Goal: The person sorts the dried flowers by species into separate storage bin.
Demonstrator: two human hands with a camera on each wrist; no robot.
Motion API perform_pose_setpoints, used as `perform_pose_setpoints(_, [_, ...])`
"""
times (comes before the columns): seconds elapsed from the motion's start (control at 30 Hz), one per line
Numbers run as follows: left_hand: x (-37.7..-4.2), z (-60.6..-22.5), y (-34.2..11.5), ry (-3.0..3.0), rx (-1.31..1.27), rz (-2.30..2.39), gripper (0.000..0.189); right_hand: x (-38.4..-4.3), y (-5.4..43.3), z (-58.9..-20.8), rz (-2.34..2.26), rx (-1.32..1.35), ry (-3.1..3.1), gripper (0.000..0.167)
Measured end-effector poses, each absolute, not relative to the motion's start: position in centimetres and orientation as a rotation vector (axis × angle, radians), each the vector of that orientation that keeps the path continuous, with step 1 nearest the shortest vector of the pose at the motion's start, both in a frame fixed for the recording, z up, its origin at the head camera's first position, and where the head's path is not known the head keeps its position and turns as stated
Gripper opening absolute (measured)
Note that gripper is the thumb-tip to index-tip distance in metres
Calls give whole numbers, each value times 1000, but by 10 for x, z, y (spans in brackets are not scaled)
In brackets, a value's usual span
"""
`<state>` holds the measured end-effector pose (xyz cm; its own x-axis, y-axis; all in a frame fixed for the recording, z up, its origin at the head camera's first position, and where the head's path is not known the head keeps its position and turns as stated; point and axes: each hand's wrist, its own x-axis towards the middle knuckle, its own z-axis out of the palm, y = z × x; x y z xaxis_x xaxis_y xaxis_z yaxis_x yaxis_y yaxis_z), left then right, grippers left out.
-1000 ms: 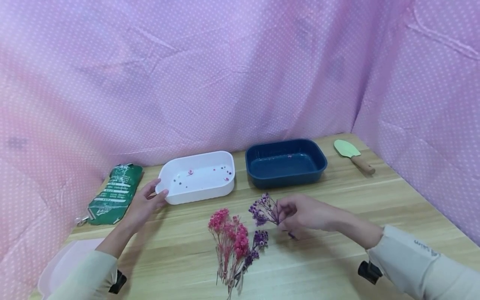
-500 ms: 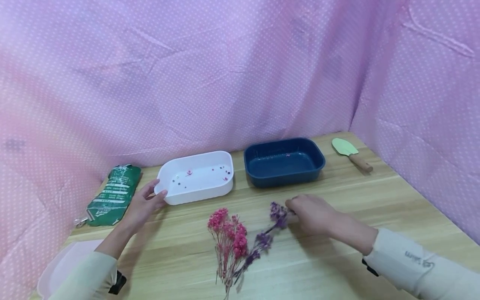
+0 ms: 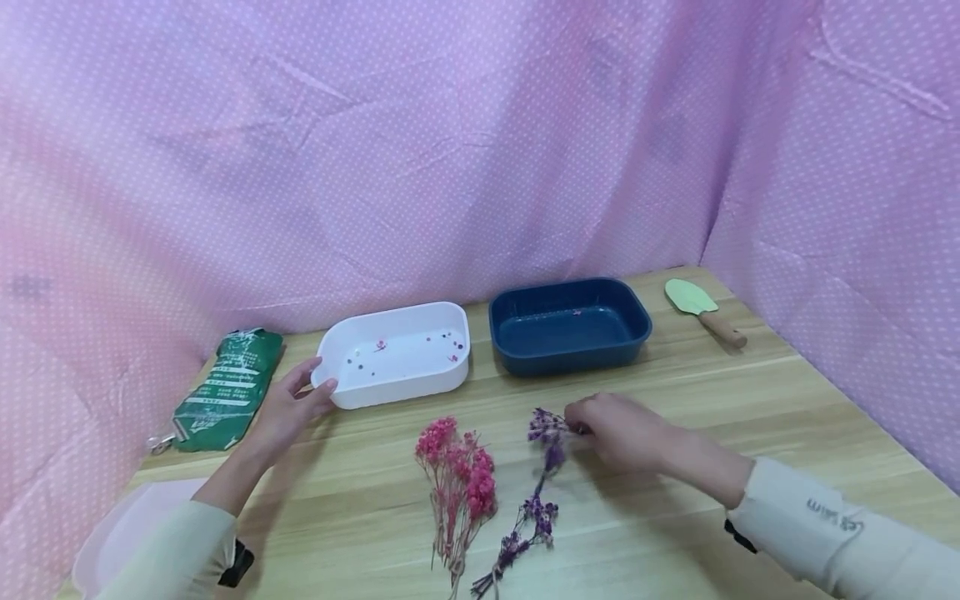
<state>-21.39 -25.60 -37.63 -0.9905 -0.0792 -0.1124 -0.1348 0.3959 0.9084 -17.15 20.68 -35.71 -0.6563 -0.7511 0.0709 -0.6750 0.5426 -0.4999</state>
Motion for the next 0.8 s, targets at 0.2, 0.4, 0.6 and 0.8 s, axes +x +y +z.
perform_pose_setpoints(0.2, [-214,-377,-256,2575,-187,1698,74,-175,207,-354,-1053,-1068,2437,19])
perform_pose_setpoints(0.4, [-214,-376,-256,2581,-186,1685,75,-174,205,-348,-1159,-925,2394,8])
perform_pose_setpoints(0.6, [-215,-378,-257,2583,-171,1702,76,-179,196,-338,-1422,-659,2219,13])
perform_pose_setpoints(0.8, [-214,-379,-257,2578,-170,1724,75,-190,177,-341,-1719,-406,2127,22])
